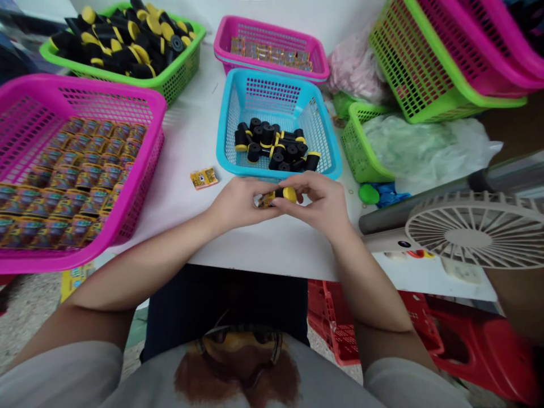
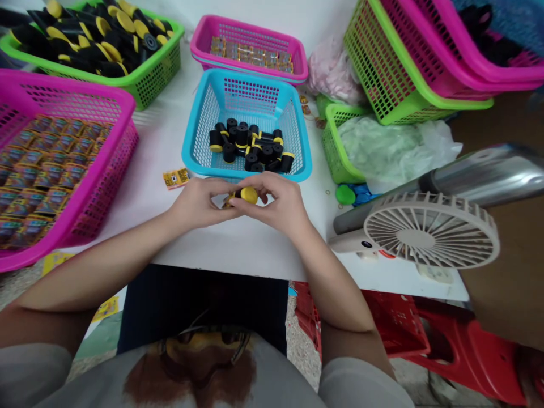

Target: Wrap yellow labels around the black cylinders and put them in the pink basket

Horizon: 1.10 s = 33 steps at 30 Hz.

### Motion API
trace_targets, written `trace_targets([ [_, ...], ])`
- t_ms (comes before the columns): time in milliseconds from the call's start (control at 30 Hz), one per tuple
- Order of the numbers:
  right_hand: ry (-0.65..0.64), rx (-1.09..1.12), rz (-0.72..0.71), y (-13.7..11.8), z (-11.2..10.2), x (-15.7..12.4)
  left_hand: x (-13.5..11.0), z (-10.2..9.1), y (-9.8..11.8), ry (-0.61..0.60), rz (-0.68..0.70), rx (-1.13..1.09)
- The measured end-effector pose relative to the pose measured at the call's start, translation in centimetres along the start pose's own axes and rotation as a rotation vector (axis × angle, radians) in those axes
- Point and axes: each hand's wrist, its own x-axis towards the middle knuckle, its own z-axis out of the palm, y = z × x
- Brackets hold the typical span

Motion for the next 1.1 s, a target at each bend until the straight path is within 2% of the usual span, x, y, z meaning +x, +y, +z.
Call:
trace_targets([
  [133,0.235,-0.15,0.106,-0.7,1.6,-0.7,-0.3,0.6,-0.5,0.092,0.071,0.104],
  [267,0.267,-0.229,0.101,-1.0,2.0,-0.9,-0.6,0.9,-0.4,0.12,0.181,0.155],
  [333,0.255,-0.201,0.054,-0.7,1.5,-0.9,-0.7,0.7,0.2,0.146,0.122,0.116],
  [433,0.202,-0.223,-0.167,0.1,0.5,-0.8,-0.4,0.1,1.1,0.168,-0.098,-0.041],
  [533,0.075,-0.35,-0.414,0.7,0.3,-0.7,0.0,-0.4,1.4,0.15,-0.258,-0.327],
  [633,0.028,-0.42,-0.497,1.0,0.9,-0.8,0.3,-0.3,1.4,0.108,-0.343,-0.596],
  [800,0.107,-0.473,-0.507,0.7,1.9,-1.2,0.3,0.6,1.4,0.094,-0.396,-0.829],
  [933,0.16,-0.531,-0.56,0.3,2.1,-1.4,0.2,1.4,1.7,-0.052,-0.396,-0.972],
  [1033,0.151,-0.543,-0.612,0.2,2.2,-1.6,0.0,1.6,1.5,-0.177,-0.401,-1.014],
  [1100,0.132,-0.532,-0.642,0.2,2.3,-1.8,-0.2,1.8,1.3,-0.167,-0.372,-0.964],
])
